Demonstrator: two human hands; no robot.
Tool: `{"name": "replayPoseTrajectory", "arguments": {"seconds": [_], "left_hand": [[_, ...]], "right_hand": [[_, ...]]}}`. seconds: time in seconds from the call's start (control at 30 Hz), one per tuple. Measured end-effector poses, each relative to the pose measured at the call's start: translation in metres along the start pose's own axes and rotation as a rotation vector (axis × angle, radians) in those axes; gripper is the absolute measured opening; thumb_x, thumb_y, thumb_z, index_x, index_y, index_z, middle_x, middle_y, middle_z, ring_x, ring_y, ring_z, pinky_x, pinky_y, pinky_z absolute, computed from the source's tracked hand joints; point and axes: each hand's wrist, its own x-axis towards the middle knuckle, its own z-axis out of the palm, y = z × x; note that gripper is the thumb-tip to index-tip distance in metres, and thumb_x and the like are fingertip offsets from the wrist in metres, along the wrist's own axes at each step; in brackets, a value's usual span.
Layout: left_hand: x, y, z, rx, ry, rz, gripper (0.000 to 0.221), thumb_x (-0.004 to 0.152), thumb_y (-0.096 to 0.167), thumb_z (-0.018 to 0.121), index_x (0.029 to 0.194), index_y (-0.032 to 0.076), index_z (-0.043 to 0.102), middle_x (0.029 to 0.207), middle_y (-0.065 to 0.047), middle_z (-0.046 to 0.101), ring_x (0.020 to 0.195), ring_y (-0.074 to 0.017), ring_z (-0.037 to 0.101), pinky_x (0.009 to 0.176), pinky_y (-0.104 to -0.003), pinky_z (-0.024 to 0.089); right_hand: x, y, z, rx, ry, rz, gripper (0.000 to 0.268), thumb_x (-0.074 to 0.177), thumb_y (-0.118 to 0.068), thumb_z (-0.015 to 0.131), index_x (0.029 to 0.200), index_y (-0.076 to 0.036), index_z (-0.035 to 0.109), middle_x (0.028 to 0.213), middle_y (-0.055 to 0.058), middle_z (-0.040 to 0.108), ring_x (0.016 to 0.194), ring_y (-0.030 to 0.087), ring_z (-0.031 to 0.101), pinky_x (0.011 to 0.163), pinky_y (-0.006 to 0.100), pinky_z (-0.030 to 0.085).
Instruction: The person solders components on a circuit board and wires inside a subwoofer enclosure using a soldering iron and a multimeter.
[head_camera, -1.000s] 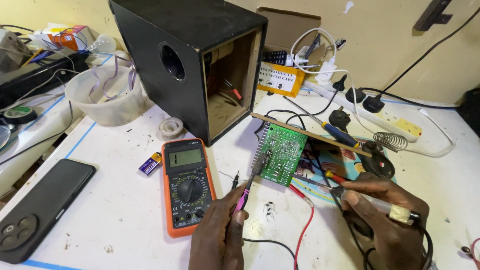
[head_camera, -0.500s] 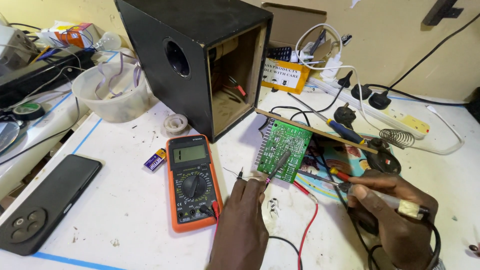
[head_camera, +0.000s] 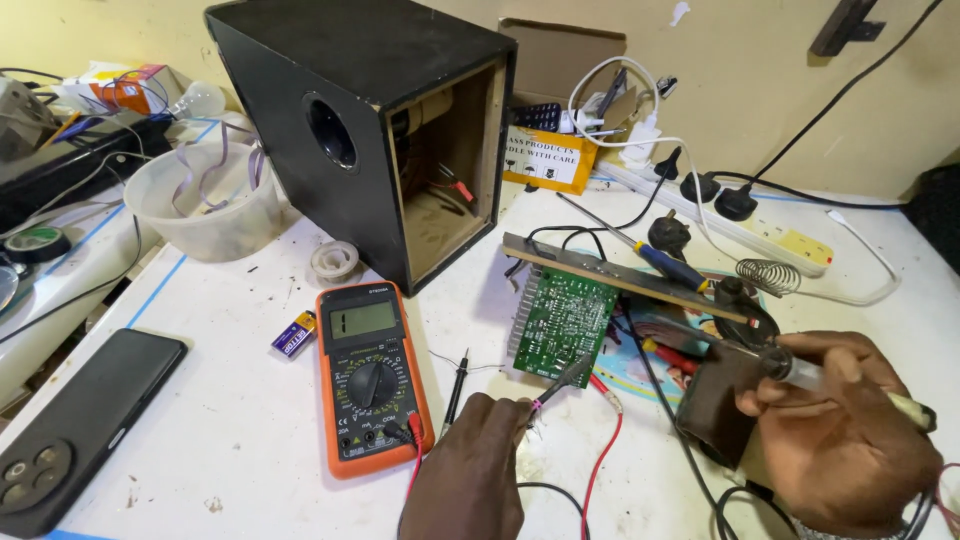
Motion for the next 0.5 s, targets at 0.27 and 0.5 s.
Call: {"name": "replayPoseTrajectory", "arguments": {"seconds": [0.27, 0.5], "left_hand": [[-0.008, 0.012, -0.012, -0.27, 0.365, 0.112, 0.026, 0.105, 0.028, 0.046, 0.111, 0.012, 0.066, 0.097, -0.006, 0.065, 0.071, -0.0234, 0.064, 0.059, -0.038, 0.048], [-0.003, 0.023, -0.023, -0.561, 0.295, -0.262, 0.031, 0.094, 0.039, 0.061, 0.108, 0.017, 0.078, 0.085, 0.001, 0.067, 0.074, -0.0113, 0.061, 0.064, -0.027, 0.05]], "right_hand": [[0.008, -0.006, 0.006, -0.01, 0.016, -0.124, 0.061, 0.099, -0.068, 0.063, 0.119, -0.011, 0.072, 0.065, 0.011, 0.061, 0.06, 0.025, 0.064, 0.072, 0.038, 0.061], [0.004, -0.029, 0.057, -1.002, -0.263, -0.694, 0.058, 0.085, -0.001, 0.078, 0.14, 0.006, 0.06, 0.124, 0.021, 0.07, 0.115, 0.029, 0.065, 0.109, 0.041, 0.046]]}}
